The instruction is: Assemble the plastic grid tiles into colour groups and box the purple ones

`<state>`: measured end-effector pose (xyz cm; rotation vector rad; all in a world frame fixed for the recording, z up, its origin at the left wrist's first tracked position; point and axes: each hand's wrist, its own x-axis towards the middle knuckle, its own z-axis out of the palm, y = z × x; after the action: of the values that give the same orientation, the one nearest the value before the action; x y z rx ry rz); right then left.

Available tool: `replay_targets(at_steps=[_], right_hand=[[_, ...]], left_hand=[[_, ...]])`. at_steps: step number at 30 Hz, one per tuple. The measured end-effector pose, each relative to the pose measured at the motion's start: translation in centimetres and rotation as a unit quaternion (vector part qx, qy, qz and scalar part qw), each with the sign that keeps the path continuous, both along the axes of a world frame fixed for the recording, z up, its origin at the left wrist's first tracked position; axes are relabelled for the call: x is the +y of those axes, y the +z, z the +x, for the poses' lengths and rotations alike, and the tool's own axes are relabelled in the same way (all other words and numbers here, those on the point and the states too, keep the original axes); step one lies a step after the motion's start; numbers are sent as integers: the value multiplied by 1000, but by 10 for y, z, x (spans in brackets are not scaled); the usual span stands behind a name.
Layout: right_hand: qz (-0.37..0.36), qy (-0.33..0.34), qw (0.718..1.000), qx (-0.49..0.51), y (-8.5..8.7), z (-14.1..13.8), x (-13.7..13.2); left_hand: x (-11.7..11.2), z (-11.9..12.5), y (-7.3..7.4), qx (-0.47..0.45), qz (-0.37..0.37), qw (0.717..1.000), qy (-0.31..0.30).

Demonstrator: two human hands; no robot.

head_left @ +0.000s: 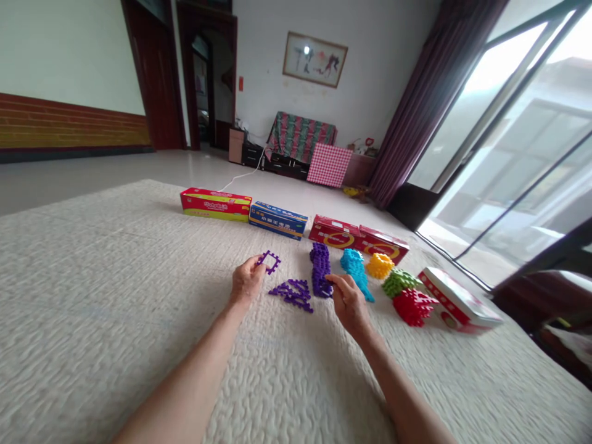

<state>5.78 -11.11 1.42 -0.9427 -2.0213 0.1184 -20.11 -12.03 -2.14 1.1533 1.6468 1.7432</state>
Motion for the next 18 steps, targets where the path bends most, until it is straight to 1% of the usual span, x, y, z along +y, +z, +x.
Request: replay_targets(at_steps=[4, 11, 13, 15, 18], right_hand=[[-7, -9, 1000, -4, -12, 4, 6], [-19, -6, 1000, -4, -13, -5, 7], [-8, -15, 1000, -4, -13, -6, 6], [16, -38, 999, -1, -12, -7, 5], [39, -58, 998, -1, -11, -10, 1]], left_hand=[[-2, 2, 3, 13, -7, 1000, 3], [-3, 3, 3, 46, -13, 999, -2], [-3, 4, 3, 43, -3, 999, -17], [-4, 7, 4, 29, 3, 999, -40], [-9, 13, 11, -4, 1, 996, -91]])
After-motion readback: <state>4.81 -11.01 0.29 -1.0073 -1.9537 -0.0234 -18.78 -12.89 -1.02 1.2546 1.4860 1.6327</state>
